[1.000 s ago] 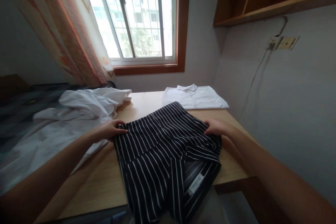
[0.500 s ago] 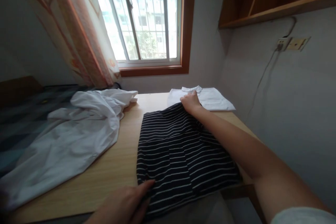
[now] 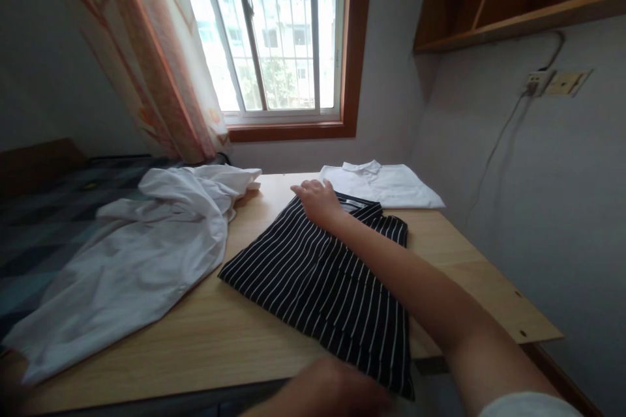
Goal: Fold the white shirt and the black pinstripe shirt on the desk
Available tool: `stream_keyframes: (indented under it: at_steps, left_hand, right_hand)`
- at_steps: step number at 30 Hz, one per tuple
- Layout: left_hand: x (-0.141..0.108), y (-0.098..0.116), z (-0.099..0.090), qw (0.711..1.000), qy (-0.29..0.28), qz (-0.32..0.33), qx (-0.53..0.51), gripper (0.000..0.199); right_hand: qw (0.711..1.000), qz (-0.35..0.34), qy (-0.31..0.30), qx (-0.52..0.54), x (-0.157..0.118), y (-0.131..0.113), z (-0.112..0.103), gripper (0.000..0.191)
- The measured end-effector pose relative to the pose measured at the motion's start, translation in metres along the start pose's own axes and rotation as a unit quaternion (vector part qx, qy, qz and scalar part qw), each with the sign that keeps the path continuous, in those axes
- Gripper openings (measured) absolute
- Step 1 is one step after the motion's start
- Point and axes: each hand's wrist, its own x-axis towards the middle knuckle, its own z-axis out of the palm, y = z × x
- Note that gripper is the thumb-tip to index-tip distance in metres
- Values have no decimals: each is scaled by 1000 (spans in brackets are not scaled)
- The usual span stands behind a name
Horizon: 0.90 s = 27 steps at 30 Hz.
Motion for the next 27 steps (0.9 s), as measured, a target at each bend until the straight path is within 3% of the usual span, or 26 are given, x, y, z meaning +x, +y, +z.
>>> stream_keyframes:
  at_steps: [2,5,7,10,13,16,19,22,27]
  left_hand:
    - [-31,0,-49,987,128,-80,63,30]
    - [-64,-20,-116,934,285,-142,161,33]
    - [-74,-46,-150,889,335,-180,255,35]
    - [-75,-86,-182,833,337,-244,365,38]
    - [-68,-114,-198,792,348,-281,415,47]
    - [-59,-126,-207,784,338,-310,418,48]
    - [-49,-127,-211,799,323,-344,374,53]
    - [-42,-122,-212,809,310,-380,324,56]
    - [-39,-114,-209,799,294,-409,329,58]
  right_hand:
    - [996,46,17,77,-31,19,-23,51]
    - [972,154,10,180,-91,54,-53,49]
    - [949,234,-4,210,-136,71,-61,45]
    - [921,311,-34,233,-198,80,-54,43]
    - [918,335,-46,207,-240,72,-35,35]
    - [918,369,-36,141,-259,58,-21,38]
    - [909,407,-54,72,-260,47,-17,47]
    - [915,392,-63,65,-254,42,-14,51]
    - [918,389,-65,53,-244,37,-3,41]
